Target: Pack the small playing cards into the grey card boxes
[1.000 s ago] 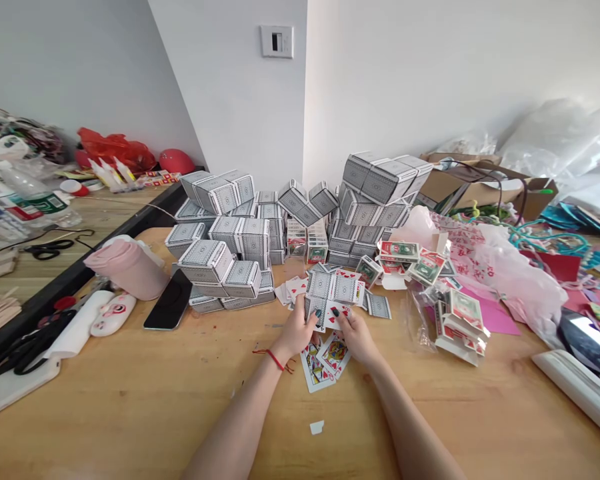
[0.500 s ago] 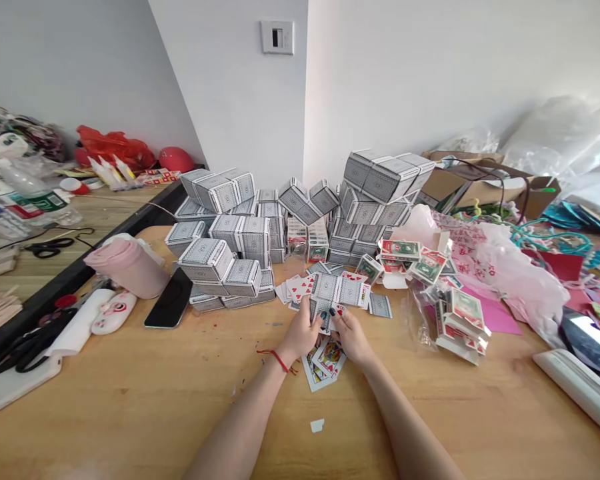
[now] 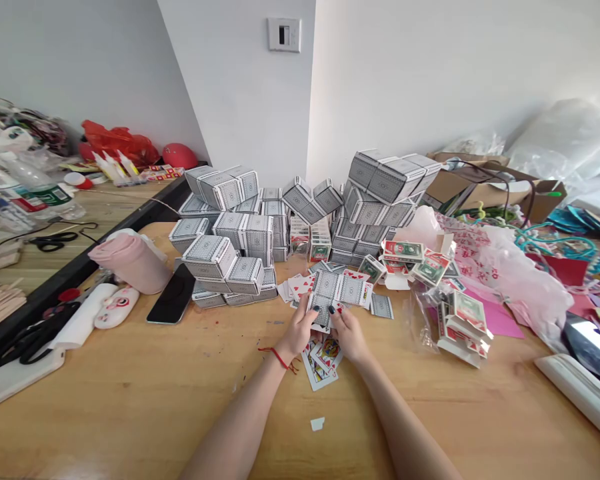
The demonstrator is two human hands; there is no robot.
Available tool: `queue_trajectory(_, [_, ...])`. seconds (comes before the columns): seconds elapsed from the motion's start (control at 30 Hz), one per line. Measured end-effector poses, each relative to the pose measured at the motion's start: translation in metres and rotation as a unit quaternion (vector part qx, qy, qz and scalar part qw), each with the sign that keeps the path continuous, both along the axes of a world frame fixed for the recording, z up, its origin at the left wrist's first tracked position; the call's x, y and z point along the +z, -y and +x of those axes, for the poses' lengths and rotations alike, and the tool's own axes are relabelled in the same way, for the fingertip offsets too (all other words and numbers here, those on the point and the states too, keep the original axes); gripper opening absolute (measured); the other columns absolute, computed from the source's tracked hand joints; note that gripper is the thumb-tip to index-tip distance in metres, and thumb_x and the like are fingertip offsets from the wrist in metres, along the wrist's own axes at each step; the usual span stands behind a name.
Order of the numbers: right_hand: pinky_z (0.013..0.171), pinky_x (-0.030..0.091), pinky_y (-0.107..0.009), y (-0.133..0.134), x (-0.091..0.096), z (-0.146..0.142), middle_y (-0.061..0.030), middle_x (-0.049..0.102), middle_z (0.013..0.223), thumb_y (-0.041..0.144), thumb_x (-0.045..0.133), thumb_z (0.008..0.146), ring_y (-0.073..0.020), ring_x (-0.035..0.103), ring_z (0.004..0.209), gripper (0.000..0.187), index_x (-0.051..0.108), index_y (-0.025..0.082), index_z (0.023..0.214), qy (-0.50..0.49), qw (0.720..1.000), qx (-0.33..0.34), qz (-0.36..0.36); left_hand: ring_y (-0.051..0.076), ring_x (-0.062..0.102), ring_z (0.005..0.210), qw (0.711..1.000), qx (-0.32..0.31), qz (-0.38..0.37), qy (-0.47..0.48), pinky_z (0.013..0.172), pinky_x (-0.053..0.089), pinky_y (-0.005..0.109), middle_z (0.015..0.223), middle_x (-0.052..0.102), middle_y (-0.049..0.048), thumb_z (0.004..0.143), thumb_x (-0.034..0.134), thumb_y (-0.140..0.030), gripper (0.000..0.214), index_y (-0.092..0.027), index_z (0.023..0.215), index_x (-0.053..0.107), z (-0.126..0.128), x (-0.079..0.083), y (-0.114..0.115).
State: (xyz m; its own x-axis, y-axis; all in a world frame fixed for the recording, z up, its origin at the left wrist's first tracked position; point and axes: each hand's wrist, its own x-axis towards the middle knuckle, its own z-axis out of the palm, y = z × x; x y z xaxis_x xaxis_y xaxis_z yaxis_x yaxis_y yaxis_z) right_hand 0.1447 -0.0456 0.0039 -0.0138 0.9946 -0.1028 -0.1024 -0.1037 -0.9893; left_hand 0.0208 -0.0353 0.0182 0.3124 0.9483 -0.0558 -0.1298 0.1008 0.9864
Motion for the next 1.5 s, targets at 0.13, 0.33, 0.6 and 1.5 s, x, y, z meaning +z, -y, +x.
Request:
queue_trajectory(0.13, [0.035,0.021,-0.02,-0.003,0.001,0.006,0.0084,0.039,0.039,0.051,0.05,0.075,-0.0066,0.029,0.032,0.034,0.038,0.021,0.065,-0.03,0.999,-0.01,0.016,0.014,0.053,0.051,0.999,0.005,-0.019,0.036,0.042,0.043,0.026,0.073,0.058,0.0031,0.077,0.039,-0.027,0.019,-0.019,0.089,0.051,0.003,-0.001,-0.001])
queue_trajectory(0.33, [0.035,0.023,-0.021,-0.005,-0.006,0.011,0.0083,0.036,0.041,0.053,0.048,0.075,-0.0072,0.029,0.034,0.035,0.039,0.021,0.066,0.016,0.998,-0.052,0.015,0.013,0.054,0.05,0.998,-0.024,-0.027,0.046,0.045,0.045,0.025,0.068,0.057,0.0012,0.08,0.038,-0.029,0.023,-0.018,0.099,0.044,0.002,-0.007,-0.005])
queue_trajectory(0.6, [0.042,0.035,-0.025,-0.004,-0.009,0.011,0.0028,0.05,0.05,0.045,0.039,0.081,-0.0138,0.046,0.043,0.024,0.044,0.022,0.076,0.155,0.986,-0.021,0.051,0.008,0.05,0.044,0.997,-0.057,0.021,-0.038,0.043,0.043,0.022,0.075,0.053,-0.0006,0.082,0.037,-0.027,0.023,-0.021,0.103,0.031,0.001,-0.012,-0.005])
queue_trajectory(1.5, [0.044,0.035,-0.026,0.001,-0.002,-0.008,-0.0009,0.056,0.051,0.038,0.039,0.079,-0.0164,0.052,0.05,0.028,0.049,0.021,0.06,-0.171,0.984,0.001,-0.038,0.01,0.045,0.042,0.988,0.101,0.053,-0.105,0.045,0.04,0.023,0.058,0.05,-0.0026,0.084,0.035,-0.044,0.029,-0.019,0.096,0.044,0.013,-0.001,-0.002])
